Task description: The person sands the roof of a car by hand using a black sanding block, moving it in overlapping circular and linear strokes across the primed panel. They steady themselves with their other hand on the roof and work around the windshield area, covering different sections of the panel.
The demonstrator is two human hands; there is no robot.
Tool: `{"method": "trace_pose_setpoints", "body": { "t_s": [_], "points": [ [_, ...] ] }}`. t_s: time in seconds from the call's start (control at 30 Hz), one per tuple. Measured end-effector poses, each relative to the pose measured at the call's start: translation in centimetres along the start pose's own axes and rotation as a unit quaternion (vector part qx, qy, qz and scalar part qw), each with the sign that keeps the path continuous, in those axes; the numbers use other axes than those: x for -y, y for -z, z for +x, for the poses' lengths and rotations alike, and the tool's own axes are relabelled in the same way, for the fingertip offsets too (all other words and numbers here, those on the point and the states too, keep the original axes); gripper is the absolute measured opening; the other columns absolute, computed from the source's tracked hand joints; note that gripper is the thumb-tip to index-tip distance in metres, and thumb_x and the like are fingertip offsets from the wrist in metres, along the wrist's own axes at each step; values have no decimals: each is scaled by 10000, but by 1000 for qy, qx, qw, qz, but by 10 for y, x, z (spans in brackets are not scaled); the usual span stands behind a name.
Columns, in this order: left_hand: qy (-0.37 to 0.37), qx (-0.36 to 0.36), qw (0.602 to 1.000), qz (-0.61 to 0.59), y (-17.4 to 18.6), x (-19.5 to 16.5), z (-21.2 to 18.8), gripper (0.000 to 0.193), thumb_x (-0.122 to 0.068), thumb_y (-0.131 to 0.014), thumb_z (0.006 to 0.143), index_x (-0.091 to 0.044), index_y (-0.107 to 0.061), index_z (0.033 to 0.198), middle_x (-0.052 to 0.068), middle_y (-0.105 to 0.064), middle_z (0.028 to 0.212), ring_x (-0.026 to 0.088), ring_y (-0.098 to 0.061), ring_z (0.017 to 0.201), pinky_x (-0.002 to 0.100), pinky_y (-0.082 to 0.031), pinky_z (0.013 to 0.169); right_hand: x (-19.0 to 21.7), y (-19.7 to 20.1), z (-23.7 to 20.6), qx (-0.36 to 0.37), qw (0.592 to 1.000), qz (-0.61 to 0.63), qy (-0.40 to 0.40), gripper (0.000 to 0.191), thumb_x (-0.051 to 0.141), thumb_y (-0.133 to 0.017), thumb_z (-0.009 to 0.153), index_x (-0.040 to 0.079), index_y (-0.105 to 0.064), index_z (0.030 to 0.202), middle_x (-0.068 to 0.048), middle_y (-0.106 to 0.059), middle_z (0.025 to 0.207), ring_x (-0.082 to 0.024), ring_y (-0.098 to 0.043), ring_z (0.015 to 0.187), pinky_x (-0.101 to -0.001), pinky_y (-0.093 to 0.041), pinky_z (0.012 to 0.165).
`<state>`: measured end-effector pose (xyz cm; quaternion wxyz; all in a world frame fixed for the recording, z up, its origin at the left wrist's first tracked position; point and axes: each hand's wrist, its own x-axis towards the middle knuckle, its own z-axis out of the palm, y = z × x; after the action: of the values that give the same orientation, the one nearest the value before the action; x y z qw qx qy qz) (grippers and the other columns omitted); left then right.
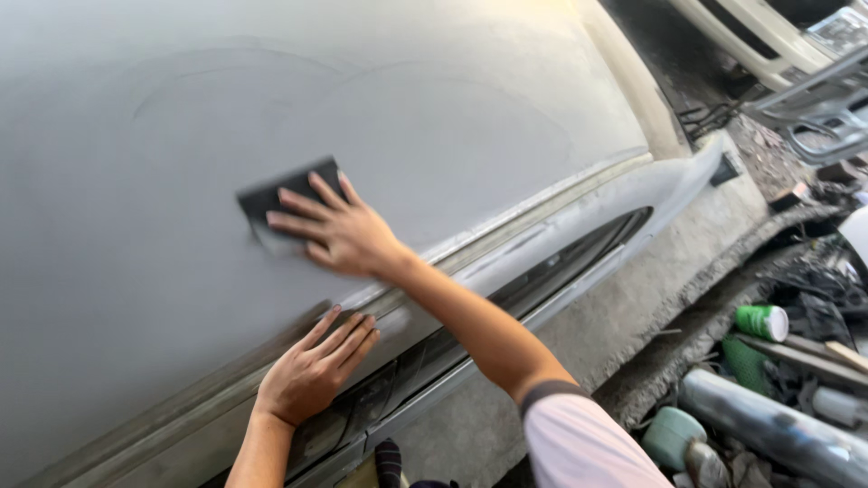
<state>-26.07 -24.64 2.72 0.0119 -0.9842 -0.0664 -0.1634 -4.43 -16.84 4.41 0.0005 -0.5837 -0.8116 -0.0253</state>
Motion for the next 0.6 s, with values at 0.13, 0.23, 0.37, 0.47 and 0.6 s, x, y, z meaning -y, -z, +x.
{"method": "trace_pose_setpoints", "body": {
  "t_s": [0.13, 0.23, 0.37, 0.47, 0.6],
  "points": [
    [8, -5, 1000, 14, -2, 1, -4, 482, -172, -472, 974, -113, -544, 1447, 25, -498, 1529, 186, -439, 1420, 476, -278, 1236, -111, -5, 83, 0, 992, 55, -113, 549, 477, -407, 1051, 478, -274, 1584, 73, -180, 1720, -347, -79, 1580, -589, -22, 1264],
    [11, -2, 1000, 15, -5, 1, -7, 461, -176, -478, 984, -123, -550, 1436, 20, -501, 1534, 185, -442, 1423, 476, -282, 1234, -237, -11, 42, 4, 958, 102, -267, 511, 428, -280, 1122, 403, -241, 1632, 15, -154, 1748, -245, -94, 1632, -476, -4, 1331],
    [8, -3, 1000, 15, -7, 1, -10, 451, -167, -490, 987, -132, -566, 1430, 14, -520, 1523, 174, -466, 1412, 471, -293, 1239, -311, -34, -113, -8, 878, 151, -455, 563, 511, -227, 1077, 408, -172, 1627, 33, -105, 1734, -394, -66, 1580, -606, -40, 1255],
    [1, -14, 1000, 19, -7, 2, -11, 441, -170, -490, 987, -117, -586, 1414, 22, -544, 1500, 182, -493, 1395, 466, -302, 1236, -252, -43, -187, -77, 929, 50, -359, 548, 342, -389, 1104, 272, -300, 1641, -51, -238, 1734, -509, -205, 1530, -668, -205, 1208],
    [7, -25, 1000, 15, -6, 3, -10, 426, -157, -495, 975, -113, -606, 1383, 36, -558, 1484, 196, -509, 1377, 471, -306, 1233, -99, -20, -185, 20, 964, -225, -143, 629, 325, -453, 1069, 285, -269, 1669, -28, -92, 1747, -236, 92, 1573, -420, 120, 1271]
  ]
}}
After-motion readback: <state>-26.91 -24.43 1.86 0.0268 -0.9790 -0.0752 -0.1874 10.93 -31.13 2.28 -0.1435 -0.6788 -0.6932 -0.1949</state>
